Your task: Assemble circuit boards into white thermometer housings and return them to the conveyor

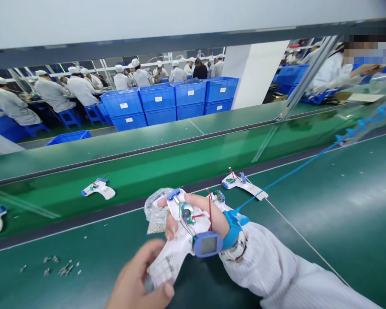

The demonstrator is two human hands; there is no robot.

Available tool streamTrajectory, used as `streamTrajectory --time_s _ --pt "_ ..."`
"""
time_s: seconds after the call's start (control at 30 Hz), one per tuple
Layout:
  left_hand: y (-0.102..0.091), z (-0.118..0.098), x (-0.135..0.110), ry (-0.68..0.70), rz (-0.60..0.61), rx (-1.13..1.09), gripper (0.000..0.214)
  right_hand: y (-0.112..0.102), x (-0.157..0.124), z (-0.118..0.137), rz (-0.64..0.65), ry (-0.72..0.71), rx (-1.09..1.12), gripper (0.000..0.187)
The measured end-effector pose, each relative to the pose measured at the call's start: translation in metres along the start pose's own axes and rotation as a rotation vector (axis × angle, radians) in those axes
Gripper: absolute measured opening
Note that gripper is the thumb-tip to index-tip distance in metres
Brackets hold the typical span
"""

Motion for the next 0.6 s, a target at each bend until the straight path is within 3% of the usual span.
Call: streamTrajectory --time_s 0.07,0.13,0.17,0.27,0.33,0.4,0.5,0.6 --pt "-0.007 -0.036 -0.002 0.443 -0.240 0.494 0.043 -0.007 0.001 -0.004 -0.164 0.021 0.038 0.034" --pt "0.015 -0.067 -0.008 0.832 -0.241 0.843 0.030 -0.013 0.002 -0.010 -0.344 0.069 0.056 0.029" --pt "0.028 -0.078 -0.008 0.960 -0.192 0.922 0.022 -0.014 0.002 -0.013 -0.413 0.092 0.061 0.029" --pt "0.048 -0.095 -0.001 1.045 -0.142 0.975 0.022 -0.015 0.002 -0.018 -0.521 0.144 0.096 0.032" --pt "0.048 -0.094 0.002 1.047 -0.113 0.887 0.020 -0.016 0.001 -0.018 -0.564 0.139 0.130 0.032" --pt "0.033 -0.084 0.007 0.950 -0.143 0.637 0.013 -0.017 0.001 -0.017 -0.564 0.101 0.123 0.033" --pt "0.001 -0.046 0.024 0.511 -0.232 -0.129 0.023 -0.014 0.003 -0.013 -0.473 0.016 -0.007 0.039" --pt "0.005 -0.010 0.035 0.103 -0.177 -0.795 0.036 -0.017 0.000 -0.005 -0.473 -0.074 -0.355 0.051"
Point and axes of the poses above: each hand's wrist, its own x-axis towards the middle knuckle, its own y-axis out of the palm, z = x × y, the point moved 6 cm from there along x, towards the middle knuckle, and after that the axes turned 6 degrees about -x, right-handed, at the moved point
